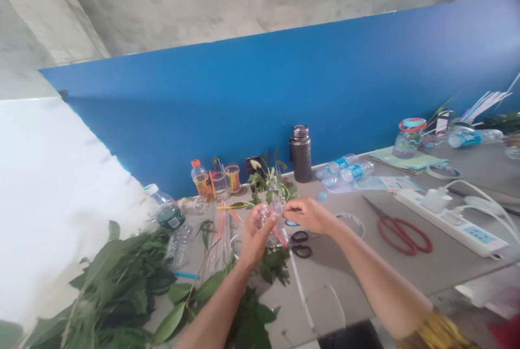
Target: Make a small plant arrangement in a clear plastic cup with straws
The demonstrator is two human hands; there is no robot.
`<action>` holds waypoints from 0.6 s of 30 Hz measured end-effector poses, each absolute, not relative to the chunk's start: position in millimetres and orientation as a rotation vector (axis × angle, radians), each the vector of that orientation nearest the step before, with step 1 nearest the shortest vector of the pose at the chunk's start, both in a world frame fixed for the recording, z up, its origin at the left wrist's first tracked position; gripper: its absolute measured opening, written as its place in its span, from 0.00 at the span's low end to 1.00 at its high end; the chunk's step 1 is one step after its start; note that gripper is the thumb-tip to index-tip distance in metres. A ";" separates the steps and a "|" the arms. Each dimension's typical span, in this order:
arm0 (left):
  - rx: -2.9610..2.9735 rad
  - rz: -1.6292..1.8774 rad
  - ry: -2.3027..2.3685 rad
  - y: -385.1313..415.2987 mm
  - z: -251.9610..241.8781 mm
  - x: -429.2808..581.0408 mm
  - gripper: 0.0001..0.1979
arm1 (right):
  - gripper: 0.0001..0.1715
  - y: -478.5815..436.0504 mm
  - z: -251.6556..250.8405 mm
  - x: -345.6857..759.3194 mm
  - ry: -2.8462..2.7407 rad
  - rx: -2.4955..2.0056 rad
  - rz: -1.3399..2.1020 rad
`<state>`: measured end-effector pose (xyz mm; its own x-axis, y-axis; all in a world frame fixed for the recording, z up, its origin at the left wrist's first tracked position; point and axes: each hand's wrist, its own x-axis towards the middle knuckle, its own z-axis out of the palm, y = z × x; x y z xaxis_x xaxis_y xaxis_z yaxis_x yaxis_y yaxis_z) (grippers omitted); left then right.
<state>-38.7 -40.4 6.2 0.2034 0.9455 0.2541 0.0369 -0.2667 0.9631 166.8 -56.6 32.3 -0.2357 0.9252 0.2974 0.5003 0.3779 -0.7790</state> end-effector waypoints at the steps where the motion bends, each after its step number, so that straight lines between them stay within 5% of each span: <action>1: 1.547 1.213 0.958 -40.8 5.6 -38.9 0.24 | 0.14 -56.3 31.7 166.5 -1.879 -1.232 0.702; 18: 1.350 1.330 0.815 -37.2 6.9 -38.9 0.20 | 0.12 -62.2 42.5 159.1 -1.855 -1.288 0.659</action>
